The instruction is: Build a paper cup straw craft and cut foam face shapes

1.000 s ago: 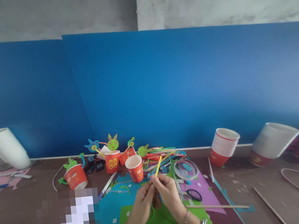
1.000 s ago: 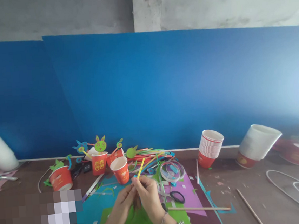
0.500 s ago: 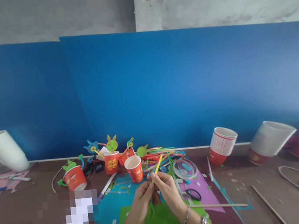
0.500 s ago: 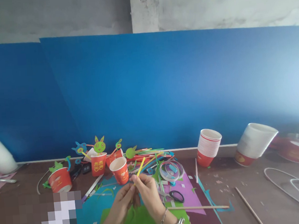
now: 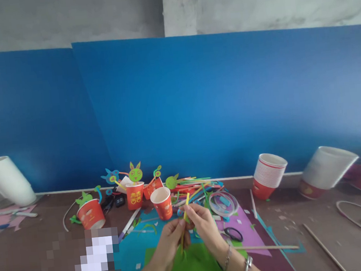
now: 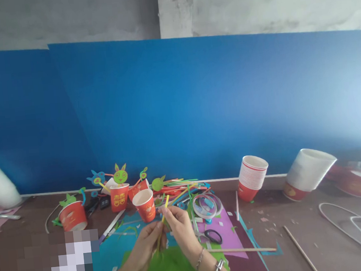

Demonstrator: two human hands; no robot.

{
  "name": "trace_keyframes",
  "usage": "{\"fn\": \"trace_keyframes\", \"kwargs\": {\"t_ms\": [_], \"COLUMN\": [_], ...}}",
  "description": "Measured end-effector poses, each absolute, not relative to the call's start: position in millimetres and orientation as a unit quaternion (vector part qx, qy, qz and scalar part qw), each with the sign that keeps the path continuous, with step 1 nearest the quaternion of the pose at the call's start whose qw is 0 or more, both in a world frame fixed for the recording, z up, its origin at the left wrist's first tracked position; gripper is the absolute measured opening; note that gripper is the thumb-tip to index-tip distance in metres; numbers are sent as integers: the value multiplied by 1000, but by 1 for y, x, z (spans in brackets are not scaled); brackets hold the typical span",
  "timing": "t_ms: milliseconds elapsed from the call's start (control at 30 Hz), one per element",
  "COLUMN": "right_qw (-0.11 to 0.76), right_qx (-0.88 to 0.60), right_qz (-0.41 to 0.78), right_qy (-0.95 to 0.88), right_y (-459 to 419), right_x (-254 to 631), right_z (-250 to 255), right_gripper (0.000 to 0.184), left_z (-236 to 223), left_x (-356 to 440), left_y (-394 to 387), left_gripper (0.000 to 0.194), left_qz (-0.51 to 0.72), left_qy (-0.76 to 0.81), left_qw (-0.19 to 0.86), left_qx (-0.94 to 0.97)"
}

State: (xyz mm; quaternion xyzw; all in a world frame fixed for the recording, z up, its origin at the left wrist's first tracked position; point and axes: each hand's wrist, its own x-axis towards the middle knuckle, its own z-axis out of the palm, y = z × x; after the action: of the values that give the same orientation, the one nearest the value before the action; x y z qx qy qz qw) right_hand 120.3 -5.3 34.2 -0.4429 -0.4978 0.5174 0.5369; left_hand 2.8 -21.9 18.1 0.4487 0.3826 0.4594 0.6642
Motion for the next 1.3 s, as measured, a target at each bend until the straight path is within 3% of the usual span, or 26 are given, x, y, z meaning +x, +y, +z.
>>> {"fn": "trace_keyframes", "kwargs": {"t_ms": [367,600,867,1300], "right_qw": [562,591,554,576], "right_qx": [-454,-437,-409,-403], "right_qz": [502,472,568,548], "right_qy": [-476,-486,-451,-453], "right_y": [-12,-18,-20,-20], "right_x": [112,108,106,105], "right_z": [34,38,35,32], "right_gripper": [52,47,45,45], "left_z": [21,23,21,20], "left_x": [2,3,3,1], "left_y": [-26,-27,-27,-24], "left_gripper": [44,45,42,40], "left_qz": [466,460,474,472], "left_qy": [364,369,355,351], "left_qw": [673,670,675,663], "left_qx": [443,451,440,463]}}
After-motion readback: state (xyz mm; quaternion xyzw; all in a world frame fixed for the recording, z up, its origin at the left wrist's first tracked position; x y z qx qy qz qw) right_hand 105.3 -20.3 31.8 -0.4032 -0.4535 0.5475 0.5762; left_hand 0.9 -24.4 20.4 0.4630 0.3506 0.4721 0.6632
